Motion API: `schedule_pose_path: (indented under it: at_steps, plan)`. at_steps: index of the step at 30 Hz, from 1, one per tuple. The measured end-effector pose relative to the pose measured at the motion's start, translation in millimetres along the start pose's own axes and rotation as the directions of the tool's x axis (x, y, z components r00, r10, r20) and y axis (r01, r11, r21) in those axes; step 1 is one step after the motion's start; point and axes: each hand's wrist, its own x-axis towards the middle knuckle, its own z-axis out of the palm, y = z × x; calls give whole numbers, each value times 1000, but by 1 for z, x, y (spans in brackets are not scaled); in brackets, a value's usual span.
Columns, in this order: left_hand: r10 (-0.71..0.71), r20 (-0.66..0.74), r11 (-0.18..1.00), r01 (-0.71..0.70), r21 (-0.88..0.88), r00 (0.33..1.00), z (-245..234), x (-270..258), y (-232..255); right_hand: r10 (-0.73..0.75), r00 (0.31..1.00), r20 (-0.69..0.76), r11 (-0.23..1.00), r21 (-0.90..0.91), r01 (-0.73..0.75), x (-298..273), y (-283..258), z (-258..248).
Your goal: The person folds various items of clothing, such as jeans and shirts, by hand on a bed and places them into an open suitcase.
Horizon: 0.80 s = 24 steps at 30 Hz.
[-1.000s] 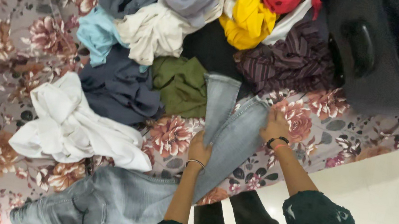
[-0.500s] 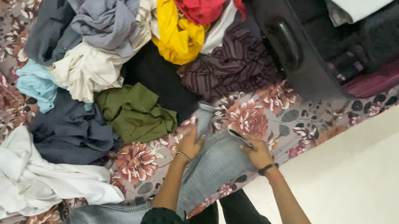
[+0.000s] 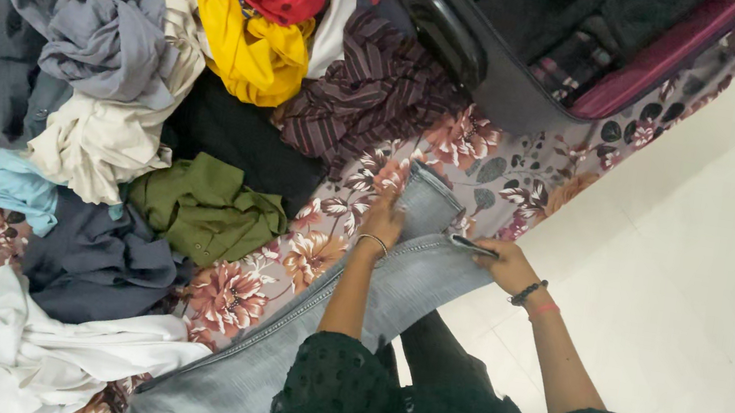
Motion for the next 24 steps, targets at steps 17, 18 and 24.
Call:
schedule_pose_path:
  at_steps: [17,18,24]
  plan:
    - [-102,94,973,119,-200,990,-31,-72,-65,-394,884,-251,857,-448,255,147,15,64]
    - [-59,72,974,73,-215,996,-34,-76,-63,-357,909,-214,871,-429,241,152,22,61]
    - [-128,81,972,141,-189,988,-27,-69,-71,-3,998,63,997,-81,8,111,7,20]
